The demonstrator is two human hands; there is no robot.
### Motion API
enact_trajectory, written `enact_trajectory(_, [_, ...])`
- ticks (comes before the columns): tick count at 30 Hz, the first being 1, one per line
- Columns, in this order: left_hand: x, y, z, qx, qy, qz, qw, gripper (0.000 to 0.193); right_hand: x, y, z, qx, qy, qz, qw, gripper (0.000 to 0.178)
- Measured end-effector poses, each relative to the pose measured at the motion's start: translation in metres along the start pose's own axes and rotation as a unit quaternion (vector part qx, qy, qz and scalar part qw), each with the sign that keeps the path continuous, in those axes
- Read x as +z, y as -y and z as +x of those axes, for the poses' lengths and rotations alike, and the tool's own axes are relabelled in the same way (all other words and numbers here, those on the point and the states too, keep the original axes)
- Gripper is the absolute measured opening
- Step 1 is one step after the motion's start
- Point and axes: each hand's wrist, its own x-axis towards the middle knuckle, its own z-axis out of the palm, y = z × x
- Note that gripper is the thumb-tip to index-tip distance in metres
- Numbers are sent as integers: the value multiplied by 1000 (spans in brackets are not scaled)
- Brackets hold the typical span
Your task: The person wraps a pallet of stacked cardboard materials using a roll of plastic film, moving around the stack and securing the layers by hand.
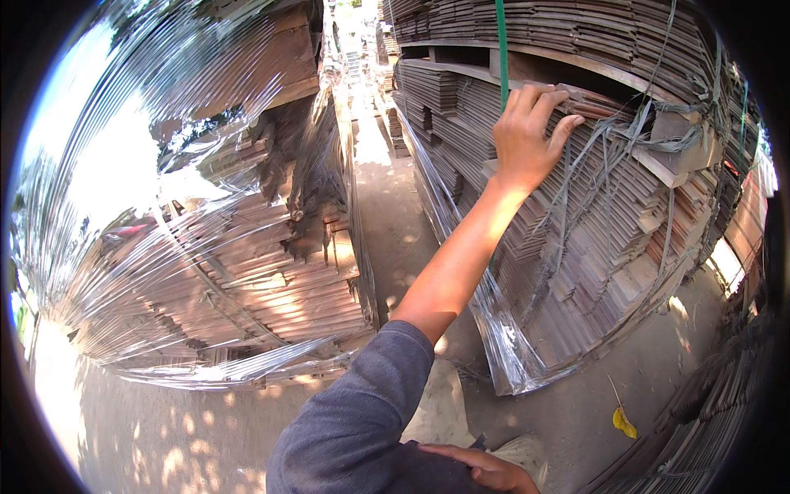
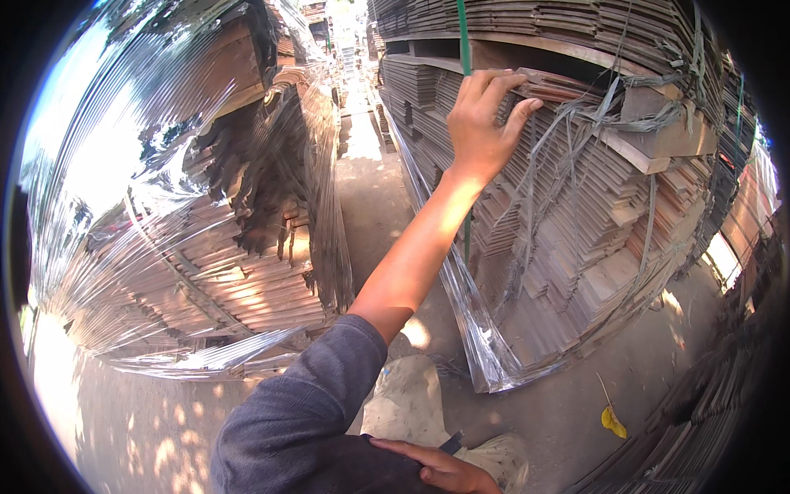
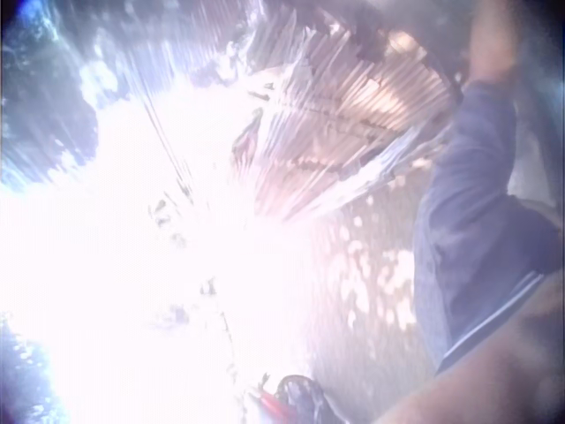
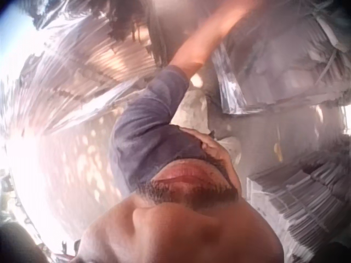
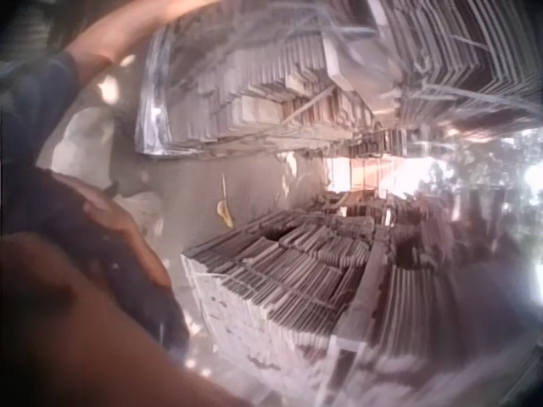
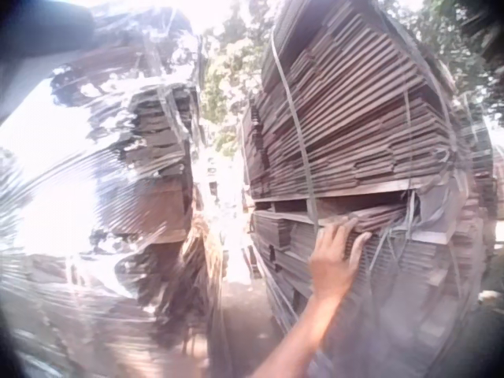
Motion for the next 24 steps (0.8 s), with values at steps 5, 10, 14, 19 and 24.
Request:
enact_trajectory(5, [-14, -12, -7, -67, 77, -23, 995, 52, 0, -1, -1, 4, 2, -1, 1000, 98])
enact_trajectory(10, [-54, -51, -35, -116, 76, -43, 989, 56, 1, -5, -3, 0, -2, 3, 1000, 98])
enact_trajectory(14, [-98, -79, -85, -252, 33, -146, 956, 52, 0, -7, -6, 15, -21, 1, 1000, 101])
enact_trajectory(19, [-150, -78, -120, -354, -97, -88, 926, 47, -1, -5, -6, 26, -19, 14, 999, 102])
enact_trajectory(24, [-187, -54, -118, -354, -180, -2, 918, 44, -4, -3, -2, 34, -15, 24, 999, 105])
